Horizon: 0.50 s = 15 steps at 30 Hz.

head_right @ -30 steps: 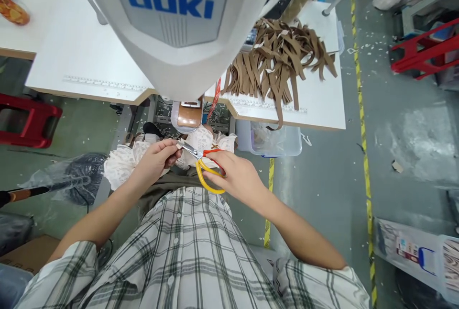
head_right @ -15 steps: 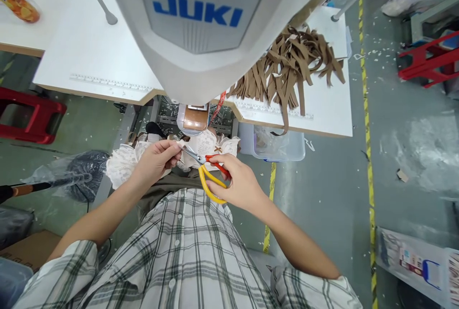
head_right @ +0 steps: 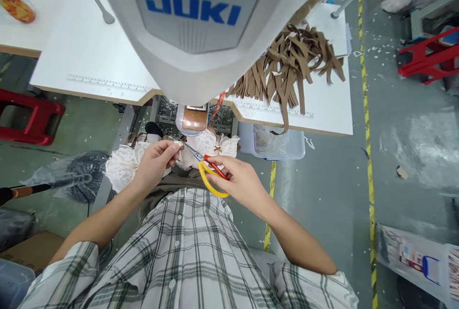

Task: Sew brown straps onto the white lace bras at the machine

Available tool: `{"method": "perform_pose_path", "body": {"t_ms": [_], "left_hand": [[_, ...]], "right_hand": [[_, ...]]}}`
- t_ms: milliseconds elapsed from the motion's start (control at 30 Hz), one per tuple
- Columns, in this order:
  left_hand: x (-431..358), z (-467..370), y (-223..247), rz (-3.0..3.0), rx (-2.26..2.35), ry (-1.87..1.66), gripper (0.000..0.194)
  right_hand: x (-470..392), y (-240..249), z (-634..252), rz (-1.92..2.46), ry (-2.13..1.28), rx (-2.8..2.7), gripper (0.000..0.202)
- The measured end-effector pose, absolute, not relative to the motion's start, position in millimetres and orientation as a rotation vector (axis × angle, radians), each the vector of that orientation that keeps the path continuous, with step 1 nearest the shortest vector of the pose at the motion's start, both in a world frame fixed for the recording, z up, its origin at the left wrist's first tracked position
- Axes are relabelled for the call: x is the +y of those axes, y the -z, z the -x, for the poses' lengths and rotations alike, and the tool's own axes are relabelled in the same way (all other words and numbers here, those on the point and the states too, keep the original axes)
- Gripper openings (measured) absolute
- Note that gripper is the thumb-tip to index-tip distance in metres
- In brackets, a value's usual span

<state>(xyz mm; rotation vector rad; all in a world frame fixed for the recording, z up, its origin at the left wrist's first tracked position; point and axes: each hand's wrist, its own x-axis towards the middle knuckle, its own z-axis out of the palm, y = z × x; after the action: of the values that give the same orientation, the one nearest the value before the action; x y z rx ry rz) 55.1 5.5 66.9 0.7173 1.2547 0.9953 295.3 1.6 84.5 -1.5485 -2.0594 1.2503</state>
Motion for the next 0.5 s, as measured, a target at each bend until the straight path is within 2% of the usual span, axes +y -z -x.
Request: {"method": "perform_pose_path", "body": {"t_ms": [167, 300, 400, 500], "left_hand": [[5.8, -60.3, -68.1, -0.465, 1.107, -1.066, 0.024], [8.9, -62.7, -71.9, -0.446, 1.059, -1.033, 0.027], [12.3, -61.7, -74.5, -0.485, 1.063, -0.994, 0.029], [17.9, -57.5, -80.3, -0.535, 1.024, -0.869, 0.027]], "right_hand": [[16.0, -96.4, -328.7, 1.745, -1.117, -2.007, 0.033], [78.7, -107.4, -354.3, 1.955, -0.536, -2.128, 0.037], [115.1, -110.1, -354.6, 1.84, -0.118, -2.255, 0.04], [105.8, -108.1, -327.0, 1.576, -0.068, -2.246, 0.04]]}}
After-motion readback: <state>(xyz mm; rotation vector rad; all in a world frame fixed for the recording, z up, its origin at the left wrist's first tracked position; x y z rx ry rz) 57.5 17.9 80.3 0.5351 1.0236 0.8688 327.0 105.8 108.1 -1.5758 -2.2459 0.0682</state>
